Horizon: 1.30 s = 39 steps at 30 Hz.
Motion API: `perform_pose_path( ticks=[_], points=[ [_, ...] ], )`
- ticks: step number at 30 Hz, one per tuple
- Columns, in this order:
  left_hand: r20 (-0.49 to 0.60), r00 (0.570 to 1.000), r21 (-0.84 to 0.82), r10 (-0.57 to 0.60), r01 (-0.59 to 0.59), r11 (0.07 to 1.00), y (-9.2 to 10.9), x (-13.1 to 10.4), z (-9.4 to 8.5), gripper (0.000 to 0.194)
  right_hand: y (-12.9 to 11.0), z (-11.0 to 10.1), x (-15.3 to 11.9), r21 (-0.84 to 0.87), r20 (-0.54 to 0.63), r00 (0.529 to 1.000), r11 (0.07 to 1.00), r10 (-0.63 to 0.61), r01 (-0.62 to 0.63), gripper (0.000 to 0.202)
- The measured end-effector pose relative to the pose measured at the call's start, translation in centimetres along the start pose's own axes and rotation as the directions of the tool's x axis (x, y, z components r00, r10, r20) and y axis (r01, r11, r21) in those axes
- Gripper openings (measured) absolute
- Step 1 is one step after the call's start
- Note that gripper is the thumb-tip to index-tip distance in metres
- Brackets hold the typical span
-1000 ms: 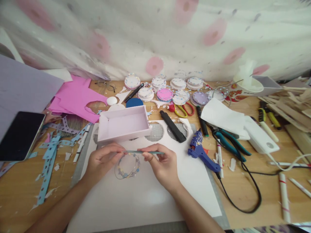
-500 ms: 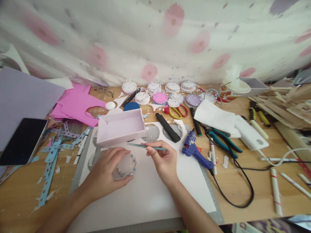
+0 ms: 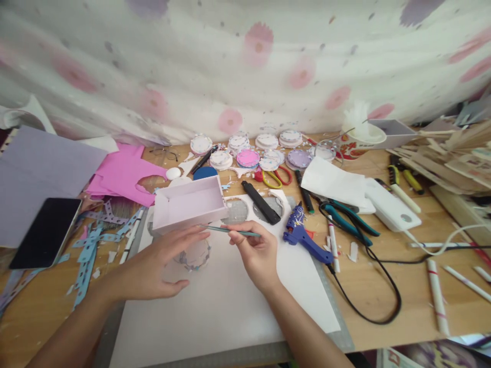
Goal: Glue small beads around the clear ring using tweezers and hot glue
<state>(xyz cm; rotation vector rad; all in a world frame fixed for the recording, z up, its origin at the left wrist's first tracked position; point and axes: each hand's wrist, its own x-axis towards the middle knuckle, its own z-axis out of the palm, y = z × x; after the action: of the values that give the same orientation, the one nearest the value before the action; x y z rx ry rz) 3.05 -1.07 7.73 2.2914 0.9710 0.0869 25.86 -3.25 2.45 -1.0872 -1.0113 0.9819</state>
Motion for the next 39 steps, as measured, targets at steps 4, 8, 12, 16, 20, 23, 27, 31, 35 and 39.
perform_pose_path(
  ticks=[4,8,12,16,20,23,27,31,35,39],
  points=[
    [-0.244,0.969,-0.056,-0.039,0.026,0.998,0.5,-1.1,-0.5,0.067,-0.4,-0.1,0.0,-0.066,0.031,0.994,0.992,-0.103,0.105,0.002],
    [-0.475,0.820,-0.356,-0.320,0.153,0.922,2.4,-2.1,0.2,0.023,-1.4,0.2,-0.4,-0.157,0.107,0.910,0.897,-0.401,0.414,0.018],
    [-0.262,0.879,-0.672,-0.399,0.130,0.729,5.0,-1.9,1.7,0.052,-3.2,0.8,-2.0,-0.250,0.305,0.699,0.654,-0.647,0.714,0.031],
    [-0.226,0.886,-0.798,-0.404,0.070,0.599,6.8,-1.0,2.6,0.051,-4.1,1.2,-4.1,-0.354,0.533,0.459,0.305,-0.711,0.884,0.022],
    [-0.255,0.866,-0.785,-0.431,0.076,0.615,6.6,-0.7,2.9,0.048,-4.0,1.2,-5.0,-0.386,0.599,0.442,0.243,-0.668,0.890,0.024],
    [-0.315,0.841,-0.754,-0.439,0.059,0.654,5.2,-0.9,2.7,0.040,-3.9,-0.4,-4.4,-0.515,0.626,0.561,0.253,-0.542,0.819,0.032],
    [-0.367,0.861,-0.768,-0.353,-0.067,0.637,2.6,-1.2,2.2,0.044,-2.9,-5.8,-2.7,-0.896,0.313,0.859,0.173,-0.404,0.408,0.040],
    [-0.360,0.911,-0.742,-0.201,-0.148,0.654,1.1,-0.9,2.1,0.050,-1.0,-11.1,-1.7,-0.996,0.022,0.966,-0.085,-0.258,0.000,0.046],
    [-0.321,0.941,-0.662,-0.108,-0.141,0.736,0.6,0.0,3.0,0.050,0.3,-12.5,-1.5,-0.981,-0.083,0.994,-0.171,-0.069,-0.094,0.039],
    [-0.299,0.950,-0.631,-0.094,-0.123,0.766,0.1,0.5,4.0,0.049,0.6,-12.2,-1.0,-0.982,-0.103,0.994,-0.162,0.019,-0.099,0.039]
  ],
)
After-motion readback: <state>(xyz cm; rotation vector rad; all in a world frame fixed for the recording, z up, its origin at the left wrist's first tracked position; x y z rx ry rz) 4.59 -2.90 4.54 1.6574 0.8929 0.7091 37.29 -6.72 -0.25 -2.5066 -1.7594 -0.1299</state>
